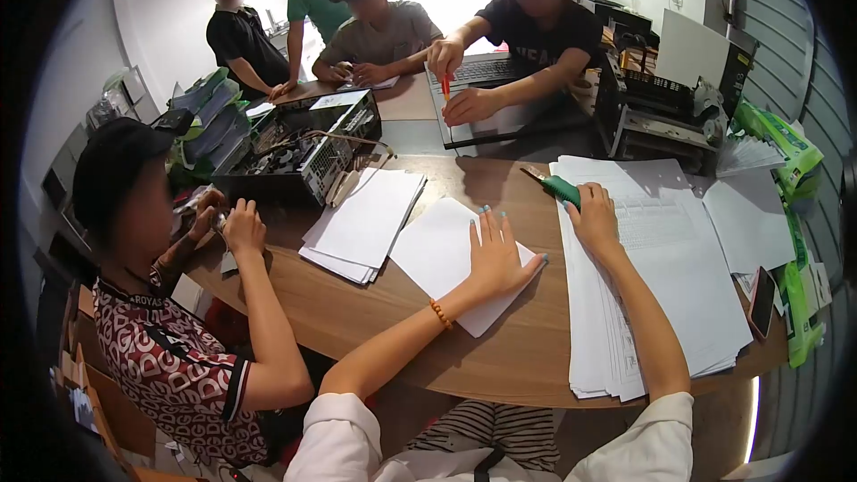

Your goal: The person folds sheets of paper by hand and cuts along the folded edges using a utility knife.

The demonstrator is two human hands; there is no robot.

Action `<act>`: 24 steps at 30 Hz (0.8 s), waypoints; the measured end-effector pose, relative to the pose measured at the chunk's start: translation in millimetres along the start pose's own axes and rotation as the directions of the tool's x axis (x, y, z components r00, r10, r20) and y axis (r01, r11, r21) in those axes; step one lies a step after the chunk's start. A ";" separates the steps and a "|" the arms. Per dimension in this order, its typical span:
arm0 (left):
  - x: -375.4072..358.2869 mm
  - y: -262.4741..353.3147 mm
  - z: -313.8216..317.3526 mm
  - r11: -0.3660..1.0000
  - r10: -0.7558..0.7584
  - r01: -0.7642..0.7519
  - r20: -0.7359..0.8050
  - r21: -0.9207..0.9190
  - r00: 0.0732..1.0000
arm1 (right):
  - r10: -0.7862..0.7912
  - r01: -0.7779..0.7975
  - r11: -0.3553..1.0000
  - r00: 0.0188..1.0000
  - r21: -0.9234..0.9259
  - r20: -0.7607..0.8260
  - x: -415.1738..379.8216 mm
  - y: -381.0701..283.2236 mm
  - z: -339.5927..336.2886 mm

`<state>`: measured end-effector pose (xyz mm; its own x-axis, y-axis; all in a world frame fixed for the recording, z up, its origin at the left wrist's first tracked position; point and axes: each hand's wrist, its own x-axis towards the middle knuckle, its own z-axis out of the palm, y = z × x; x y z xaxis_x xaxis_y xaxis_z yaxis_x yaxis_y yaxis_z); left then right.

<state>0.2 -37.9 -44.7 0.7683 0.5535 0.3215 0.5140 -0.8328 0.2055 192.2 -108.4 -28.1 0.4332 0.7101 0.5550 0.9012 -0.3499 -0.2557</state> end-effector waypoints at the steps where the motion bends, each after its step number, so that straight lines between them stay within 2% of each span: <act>1: 0.5 -1.4 -1.6 1.000 -0.005 0.005 -0.004 0.003 1.000 | 0.004 -0.004 1.000 1.000 -0.006 0.007 -0.3 0.3 0.4; 6: 0.9 -4.3 -21.0 0.996 0.080 -0.086 0.158 0.035 0.984 | -0.002 0.002 1.000 1.000 -0.007 -0.001 0.3 1.5 1.5; 10: 1.6 -12.3 -11.4 0.994 0.105 -0.103 0.071 -0.030 0.992 | -0.005 0.005 1.000 1.000 -0.005 0.010 -1.6 -0.9 -1.1; 12: 9.5 -21.3 -9.6 0.939 0.057 -0.024 0.088 -0.344 0.994 | -0.015 0.015 1.000 1.000 -0.016 -0.003 -1.2 1.6 1.6; 13: 9.9 -24.0 -7.3 0.938 0.058 -0.024 0.086 -0.345 0.995 | -0.022 0.022 1.000 1.000 -0.022 -0.010 -1.9 2.3 3.4; 15: 7.4 -28.1 -7.0 0.998 0.062 -0.062 -0.013 -0.019 0.998 | -0.025 0.025 1.000 1.000 -0.016 -0.009 -2.7 1.3 1.9; 19: 3.2 -21.8 -20.2 1.000 -0.001 0.003 0.085 -0.023 0.996 | -0.021 0.021 1.000 1.000 -0.008 0.006 -1.3 -0.3 -0.1; 22: -0.2 -23.5 -28.1 0.997 0.048 -0.046 0.031 -0.062 0.998 | -0.030 0.030 0.999 1.000 -0.010 -0.003 -1.7 -1.2 -0.6; 24: -1.0 -22.3 -46.3 0.996 0.086 -0.081 0.127 -0.041 0.988 | -0.028 0.028 0.999 1.000 -0.019 0.000 -1.4 -2.0 -1.3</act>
<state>-29.7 -20.1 -6.8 0.8518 0.4763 0.2180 0.4336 -0.8746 0.2168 189.8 -109.5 -27.3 0.4076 0.7198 0.5619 0.9127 -0.3416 -0.2245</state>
